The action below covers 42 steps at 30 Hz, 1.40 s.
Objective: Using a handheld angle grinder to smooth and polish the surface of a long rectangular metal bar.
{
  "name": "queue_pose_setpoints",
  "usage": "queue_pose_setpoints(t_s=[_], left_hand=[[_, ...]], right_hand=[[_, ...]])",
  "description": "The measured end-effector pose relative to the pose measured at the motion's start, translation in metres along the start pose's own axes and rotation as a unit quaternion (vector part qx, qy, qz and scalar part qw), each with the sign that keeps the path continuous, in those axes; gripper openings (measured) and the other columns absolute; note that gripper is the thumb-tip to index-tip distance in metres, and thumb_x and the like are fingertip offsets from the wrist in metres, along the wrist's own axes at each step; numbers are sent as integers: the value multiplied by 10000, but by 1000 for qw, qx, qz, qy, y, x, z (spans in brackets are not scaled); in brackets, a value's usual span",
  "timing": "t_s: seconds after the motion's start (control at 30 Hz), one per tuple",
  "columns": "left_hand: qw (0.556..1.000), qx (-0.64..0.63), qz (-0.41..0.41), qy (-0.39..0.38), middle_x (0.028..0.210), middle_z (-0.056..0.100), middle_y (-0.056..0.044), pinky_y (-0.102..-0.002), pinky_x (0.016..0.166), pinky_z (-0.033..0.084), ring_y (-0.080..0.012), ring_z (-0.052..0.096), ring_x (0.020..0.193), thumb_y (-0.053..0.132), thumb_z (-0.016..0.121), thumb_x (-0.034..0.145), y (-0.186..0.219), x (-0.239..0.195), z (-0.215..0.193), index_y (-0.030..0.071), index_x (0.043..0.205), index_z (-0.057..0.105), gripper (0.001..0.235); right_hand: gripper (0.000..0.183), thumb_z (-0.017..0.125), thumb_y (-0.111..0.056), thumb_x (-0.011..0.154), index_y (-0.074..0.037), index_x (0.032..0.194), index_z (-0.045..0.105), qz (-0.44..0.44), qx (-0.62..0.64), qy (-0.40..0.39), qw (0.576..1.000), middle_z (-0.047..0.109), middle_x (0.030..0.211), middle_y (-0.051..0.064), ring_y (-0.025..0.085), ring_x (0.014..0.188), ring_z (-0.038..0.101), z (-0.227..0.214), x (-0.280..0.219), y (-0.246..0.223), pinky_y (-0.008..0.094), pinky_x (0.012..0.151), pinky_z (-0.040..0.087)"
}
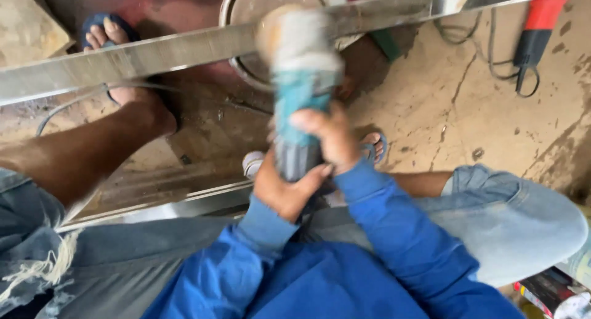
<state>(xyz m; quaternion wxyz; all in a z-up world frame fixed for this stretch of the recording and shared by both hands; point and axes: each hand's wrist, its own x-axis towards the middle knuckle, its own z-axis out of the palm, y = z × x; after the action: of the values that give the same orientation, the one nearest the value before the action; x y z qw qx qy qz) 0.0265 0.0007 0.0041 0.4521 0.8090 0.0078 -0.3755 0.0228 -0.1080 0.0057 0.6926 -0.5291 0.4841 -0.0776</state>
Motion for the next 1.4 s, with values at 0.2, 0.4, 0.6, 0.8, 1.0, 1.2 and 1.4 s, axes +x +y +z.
queue_pose_setpoints(t_s=[0.2, 0.4, 0.6, 0.8, 1.0, 1.2, 1.4], left_hand=[[998, -63, -13, 0, 1009, 770, -231, -497, 909, 590, -433, 723, 1052, 585, 948, 488, 10, -4, 3, 119, 1141, 710, 837], [991, -50, 65, 106, 1063, 753, -223, -514, 854, 586, -416, 714, 1060, 530, 986, 556, -31, -5, -11, 84, 1190, 692, 829], [988, -43, -69, -130, 1067, 777, -148, -444, 961, 592, -364, 729, 1096, 568, 942, 481, 20, 14, 6, 162, 1177, 700, 841], [990, -92, -76, -81, 1113, 765, -170, -475, 933, 588, -341, 717, 1134, 566, 933, 512, 23, 0, 9, 160, 1192, 705, 825], [987, -121, -100, -23, 1067, 780, -156, -458, 881, 619, -298, 733, 1095, 518, 945, 604, -12, -1, 6, 145, 1140, 712, 693], [974, -127, -74, -173, 1066, 761, -198, -468, 942, 585, -375, 729, 1091, 552, 911, 568, 38, 18, 17, 83, 1147, 703, 774], [977, -168, -92, -95, 995, 756, -186, -467, 872, 600, -343, 745, 1040, 519, 924, 592, 44, 1, 16, 99, 1092, 700, 690]], right_hand=[[476, 811, -313, 737, -9, 1087, 703, -1, 34, -18, 999, 736, 964, 175, 286, 890, 719, 12, -18, -38, 436, 842, 600], [514, 923, -255, 592, -86, 1048, 756, 40, -11, -117, 992, 733, 950, 50, 173, 930, 683, 34, -6, -16, 355, 838, 562], [541, 823, -316, 747, -62, 1199, 667, 18, 54, 96, 994, 729, 1085, 118, 274, 961, 719, 7, -12, -30, 469, 926, 577], [477, 824, -246, 734, -21, 1130, 682, 6, 21, 41, 999, 727, 979, 154, 270, 885, 716, -3, -9, -21, 458, 813, 601], [425, 914, -167, 585, -77, 973, 765, 19, -26, -70, 997, 732, 866, 56, 163, 809, 691, 22, -1, -25, 345, 738, 604], [524, 848, -297, 746, -68, 1189, 690, 38, 28, 129, 991, 728, 1058, 131, 263, 944, 723, -3, -2, -39, 466, 893, 597], [430, 858, -217, 728, -33, 1088, 708, 32, -7, 48, 998, 725, 933, 138, 246, 851, 717, -4, -7, -46, 424, 780, 621]])
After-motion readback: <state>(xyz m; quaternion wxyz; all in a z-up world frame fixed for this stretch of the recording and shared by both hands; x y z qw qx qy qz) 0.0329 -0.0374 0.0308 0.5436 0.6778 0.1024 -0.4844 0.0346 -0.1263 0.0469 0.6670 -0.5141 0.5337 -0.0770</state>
